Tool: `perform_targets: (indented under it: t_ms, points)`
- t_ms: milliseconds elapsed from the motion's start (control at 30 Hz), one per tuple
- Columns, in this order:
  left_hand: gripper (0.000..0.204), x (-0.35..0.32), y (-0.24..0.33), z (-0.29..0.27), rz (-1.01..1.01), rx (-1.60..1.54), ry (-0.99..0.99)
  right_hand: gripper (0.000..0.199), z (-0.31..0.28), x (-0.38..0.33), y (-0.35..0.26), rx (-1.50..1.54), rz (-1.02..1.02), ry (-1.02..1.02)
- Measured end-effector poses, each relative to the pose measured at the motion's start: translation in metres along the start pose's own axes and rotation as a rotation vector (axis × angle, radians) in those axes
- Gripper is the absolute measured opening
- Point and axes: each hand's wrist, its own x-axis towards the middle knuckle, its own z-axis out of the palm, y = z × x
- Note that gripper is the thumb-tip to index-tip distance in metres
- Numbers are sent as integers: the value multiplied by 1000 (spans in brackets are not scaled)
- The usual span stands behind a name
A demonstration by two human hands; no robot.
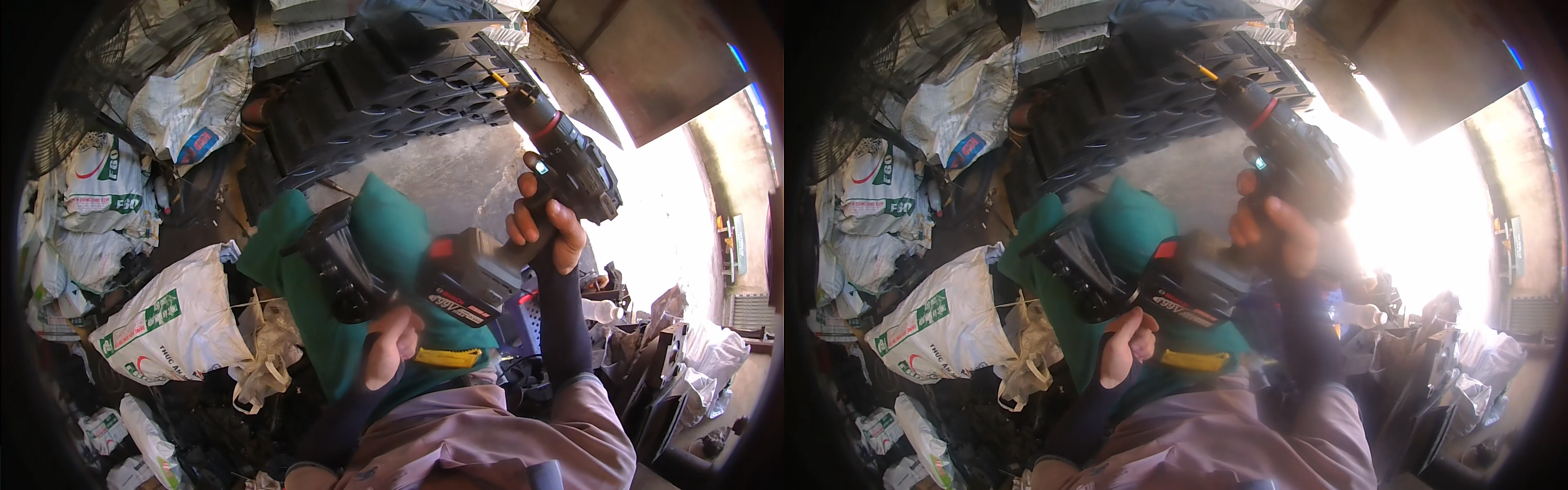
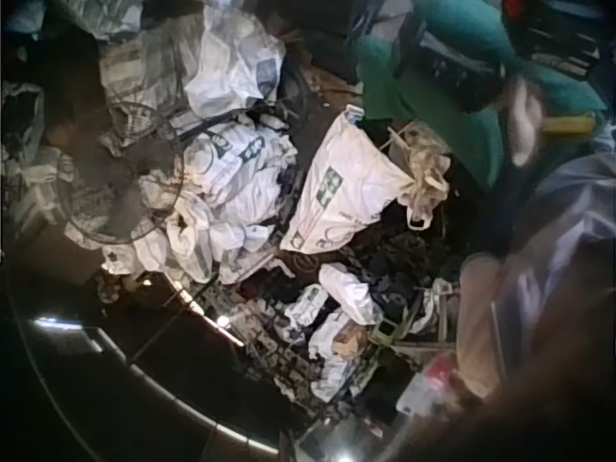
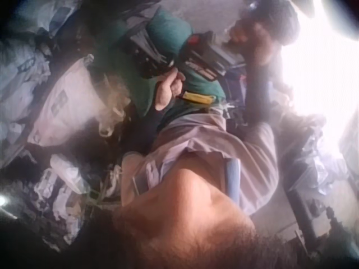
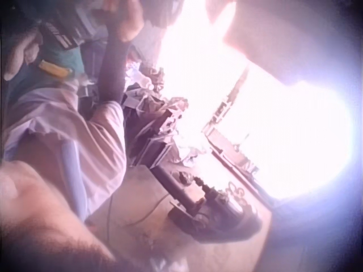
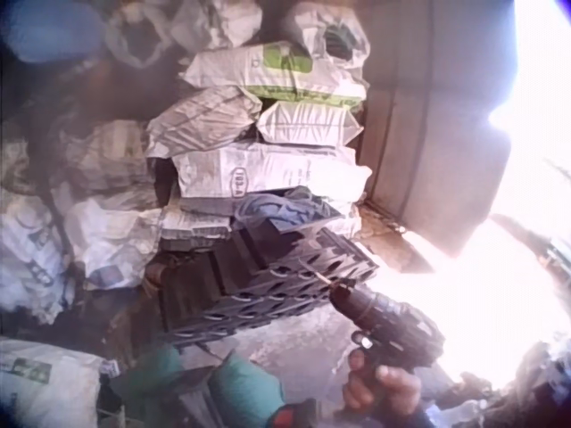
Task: The person uses a cordless drill to make holes in black plastic parts while sitting on the floor. They repeatedly position the parts on a green cloth, drill, and then move the parts aside.
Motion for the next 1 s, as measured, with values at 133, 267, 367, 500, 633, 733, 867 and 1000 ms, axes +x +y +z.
perform_targets:
  t_ms: [133,267,367,500,633,733,867,1000]
  points:
    - [54,2,-7,-5,-3,-81,-66,54,0,-4,3,-67,51,9]
    - [67,7,-13,-1,-85,-89,-226,60,8,-16,10,-57,124,-71]
    - [71,14,-15,-2,-135,-91,-353,58,12,-27,14,-223,199,-115]
    - [56,19,-15,-4,-111,-84,-392,39,11,-41,20,-272,290,-219]
    - [47,11,-21,11,83,-42,-228,39,12,-49,24,-286,281,-284]
    - [45,2,-21,14,86,-136,-132,52,14,-51,23,-314,341,-454]
    - [43,-20,-21,-8,-41,-362,-376,63,25,-71,30,-275,390,-422]
    - [41,-59,-51,-18,-165,-179,-28,64,36,-103,48,-252,510,-424]
